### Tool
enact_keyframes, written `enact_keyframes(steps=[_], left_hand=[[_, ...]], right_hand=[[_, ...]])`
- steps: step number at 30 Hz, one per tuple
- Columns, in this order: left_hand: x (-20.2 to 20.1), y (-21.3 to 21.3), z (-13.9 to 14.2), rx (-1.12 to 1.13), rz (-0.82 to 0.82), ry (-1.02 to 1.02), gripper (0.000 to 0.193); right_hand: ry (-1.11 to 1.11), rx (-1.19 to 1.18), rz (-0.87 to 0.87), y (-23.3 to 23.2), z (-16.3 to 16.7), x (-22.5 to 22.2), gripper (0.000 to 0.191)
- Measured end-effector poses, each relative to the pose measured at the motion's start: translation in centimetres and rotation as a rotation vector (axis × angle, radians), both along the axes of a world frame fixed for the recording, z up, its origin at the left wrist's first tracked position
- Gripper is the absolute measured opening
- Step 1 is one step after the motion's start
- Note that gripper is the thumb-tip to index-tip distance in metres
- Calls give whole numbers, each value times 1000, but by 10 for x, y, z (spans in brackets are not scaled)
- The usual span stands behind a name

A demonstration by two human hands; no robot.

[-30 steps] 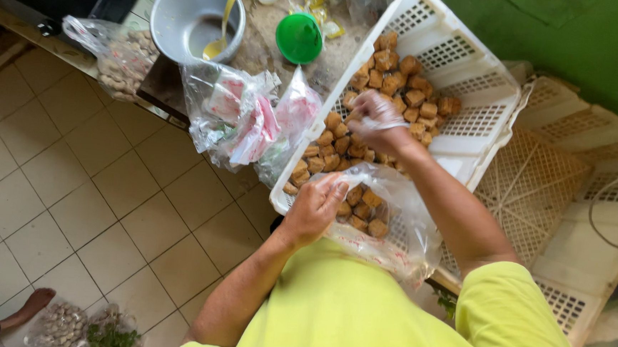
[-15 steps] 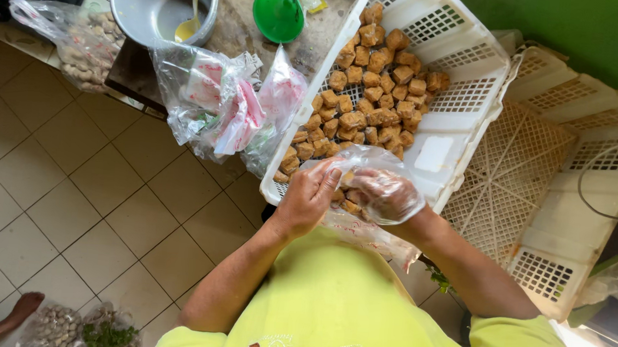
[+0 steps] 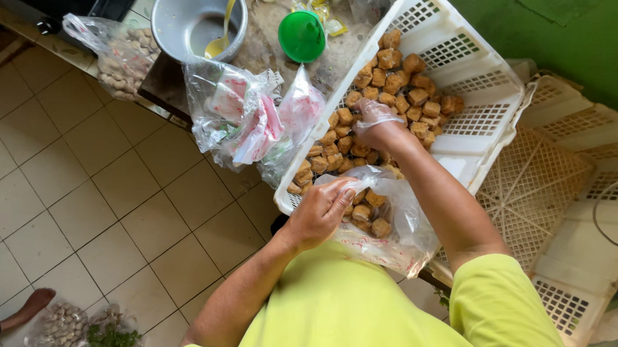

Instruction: The person holds a plastic bag open over a crate of fried tofu cubes and picks pieces one at a time from the crate into the bag, occasionally repositioning the crate and lifting the filled bag. At the end, the person pours meatballs from a blue colander into a plastic crate.

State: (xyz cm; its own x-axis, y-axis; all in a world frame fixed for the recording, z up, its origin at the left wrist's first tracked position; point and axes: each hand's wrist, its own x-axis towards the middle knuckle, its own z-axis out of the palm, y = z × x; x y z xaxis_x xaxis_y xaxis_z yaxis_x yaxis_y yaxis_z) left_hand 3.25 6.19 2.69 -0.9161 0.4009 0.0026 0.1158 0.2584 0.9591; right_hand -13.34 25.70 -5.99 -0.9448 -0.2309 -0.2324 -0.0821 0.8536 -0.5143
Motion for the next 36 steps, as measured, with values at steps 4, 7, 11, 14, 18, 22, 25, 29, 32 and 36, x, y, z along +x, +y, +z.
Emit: enact_keyframes(steps=[4,7,11,14,18,22,25,29,32,36], left_hand=[[1,-1,3,-1,-3,-44,36],[1,-1,4,7,-3,-50,35],[0,-1,4,6,11,-23,34],[-2,-1,3,14,28,-20,34],[-6,-1,1,38,24,-47,34],[-8,-1,0,57,12,-34,35],[-7,-1,1,41,23,-41,36],[-7,1,3,-48,24,-131,37],[-6,2,5,21,31,-26,35],[-3,2,6,4,45,-100,35]], right_hand=[[-112,56,19,-2,2,0,50],[-49,54,55,0,10,8,42],[-14,-124,-78,25,38,43,31],[-131,-571,-8,55,75,89,23],[-334,-525,252,59,103,156,29],[5,-470,271,43,101,186,32],[34,-636,311,51,89,159,13],[354,-223,4,70,57,71,6],[202,-22,-113,62,24,15,37],[134,88,-136,35,8,-12,50]])
